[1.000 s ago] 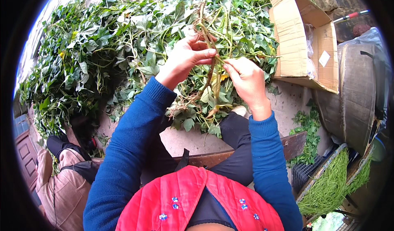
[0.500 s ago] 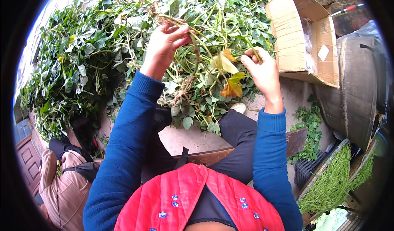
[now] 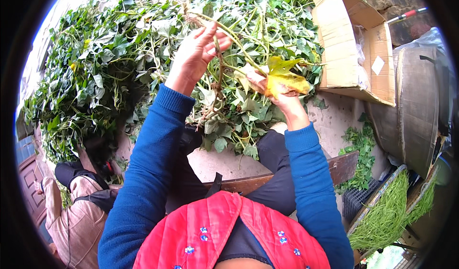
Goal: The person sits on the ground and sorts through a large pile of leafy greens, picking up stems and leaves, separating them, and placing them into a cardboard box. The hands repeatedly handle the greens, moving them from the pile to the box.
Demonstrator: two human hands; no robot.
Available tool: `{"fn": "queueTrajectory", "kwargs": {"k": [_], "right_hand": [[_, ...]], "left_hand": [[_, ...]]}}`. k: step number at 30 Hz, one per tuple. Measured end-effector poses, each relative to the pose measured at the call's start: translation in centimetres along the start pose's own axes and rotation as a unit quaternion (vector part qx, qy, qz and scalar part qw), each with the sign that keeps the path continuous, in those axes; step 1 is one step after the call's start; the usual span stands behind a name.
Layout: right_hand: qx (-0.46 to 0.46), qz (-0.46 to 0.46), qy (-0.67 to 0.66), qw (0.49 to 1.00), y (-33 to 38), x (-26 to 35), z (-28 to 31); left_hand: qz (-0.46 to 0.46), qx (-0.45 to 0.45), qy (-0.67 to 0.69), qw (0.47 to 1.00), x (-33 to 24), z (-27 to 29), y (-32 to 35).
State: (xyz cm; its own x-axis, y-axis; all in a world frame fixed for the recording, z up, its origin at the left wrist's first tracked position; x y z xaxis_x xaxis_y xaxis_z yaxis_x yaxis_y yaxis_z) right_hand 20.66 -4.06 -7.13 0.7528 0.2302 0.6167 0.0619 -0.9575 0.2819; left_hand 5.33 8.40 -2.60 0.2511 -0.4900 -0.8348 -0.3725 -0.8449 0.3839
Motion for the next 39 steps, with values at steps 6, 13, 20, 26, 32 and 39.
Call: {"fn": "queueTrajectory", "kwargs": {"k": [6,13,20,26,32,39], "right_hand": [[0.046,0.044,0.089,0.994,1.9,2.9,-2.6],[-0.025,0.126,0.25,0.96,1.6,5.2,2.3],[-0.067,-0.044,0.355,0.931,2.8,6.5,-1.4],[-0.02,-0.106,0.247,0.963,3.9,6.5,-2.8],[0.012,-0.095,0.326,0.941,4.0,7.3,-3.8],[-0.064,-0.079,0.454,0.885,3.5,8.3,-1.8]], "left_hand": [[0.023,0.117,-0.301,0.946,1.3,-1.1,1.1],[0.051,0.139,-0.145,0.978,1.3,-1.8,0.8],[0.017,0.172,-0.079,0.982,0.5,-2.1,1.1],[-0.008,0.192,-0.056,0.98,-0.1,-1.9,1.2],[-0.018,0.199,-0.046,0.979,-0.4,-1.8,1.2],[-0.019,0.187,-0.006,0.982,-1.0,-2.1,1.5]]}}
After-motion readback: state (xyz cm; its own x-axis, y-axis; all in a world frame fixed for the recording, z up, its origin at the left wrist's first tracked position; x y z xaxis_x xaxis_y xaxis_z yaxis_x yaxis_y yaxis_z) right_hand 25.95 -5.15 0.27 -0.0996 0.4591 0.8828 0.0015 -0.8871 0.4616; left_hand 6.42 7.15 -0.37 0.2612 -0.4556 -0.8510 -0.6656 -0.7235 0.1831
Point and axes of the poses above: each hand's wrist, its own y-axis away from the middle knuckle, its own z-axis out of the back of the hand, x = y × z, the point moved 7 cm from there along -y, towards the middle knuckle, and after that the axes turned 10 degrees about -y, right-handed, at the moved point
